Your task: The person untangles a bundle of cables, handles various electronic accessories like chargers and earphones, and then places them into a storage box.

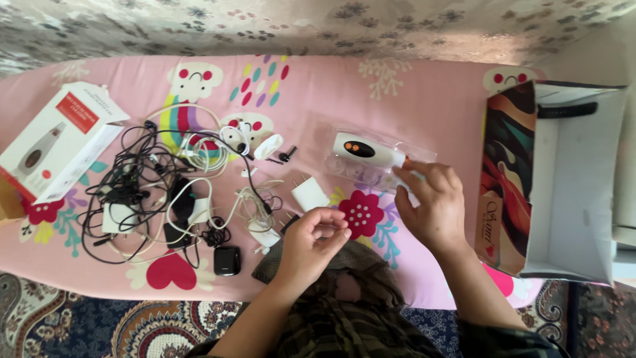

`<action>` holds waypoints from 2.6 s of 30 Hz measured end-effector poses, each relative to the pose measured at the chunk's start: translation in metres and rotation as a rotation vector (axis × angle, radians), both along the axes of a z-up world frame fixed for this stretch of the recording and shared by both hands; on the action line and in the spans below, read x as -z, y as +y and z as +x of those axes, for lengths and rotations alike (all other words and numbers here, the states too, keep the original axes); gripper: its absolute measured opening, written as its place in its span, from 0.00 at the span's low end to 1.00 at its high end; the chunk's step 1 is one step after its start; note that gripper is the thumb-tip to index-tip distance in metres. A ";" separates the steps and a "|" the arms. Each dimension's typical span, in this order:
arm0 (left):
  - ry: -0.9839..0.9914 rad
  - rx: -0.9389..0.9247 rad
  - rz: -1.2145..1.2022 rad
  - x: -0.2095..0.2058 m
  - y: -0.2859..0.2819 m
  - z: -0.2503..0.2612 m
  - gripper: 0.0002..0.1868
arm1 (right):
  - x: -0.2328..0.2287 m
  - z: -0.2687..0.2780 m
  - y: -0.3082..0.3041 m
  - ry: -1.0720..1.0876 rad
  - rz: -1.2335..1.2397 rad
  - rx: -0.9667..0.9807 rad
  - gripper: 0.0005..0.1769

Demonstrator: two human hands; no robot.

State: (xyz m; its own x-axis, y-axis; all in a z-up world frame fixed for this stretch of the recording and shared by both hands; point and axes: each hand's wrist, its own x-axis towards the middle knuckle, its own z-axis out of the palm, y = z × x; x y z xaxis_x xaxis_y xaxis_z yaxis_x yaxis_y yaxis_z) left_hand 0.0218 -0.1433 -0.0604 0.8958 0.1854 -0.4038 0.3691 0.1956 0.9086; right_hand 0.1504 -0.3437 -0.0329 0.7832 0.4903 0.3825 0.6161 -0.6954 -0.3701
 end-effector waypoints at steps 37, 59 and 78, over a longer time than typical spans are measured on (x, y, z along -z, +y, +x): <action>-0.216 -0.309 0.056 -0.015 0.236 -0.072 0.05 | 0.049 0.018 0.262 0.188 -0.280 -0.180 0.05; -0.338 0.338 -0.166 -0.074 0.315 0.009 0.21 | -0.082 -0.090 0.292 0.937 0.501 -0.015 0.10; -0.385 -0.134 -0.012 -0.047 0.358 -0.040 0.14 | -0.083 -0.093 0.303 0.094 0.159 -0.020 0.19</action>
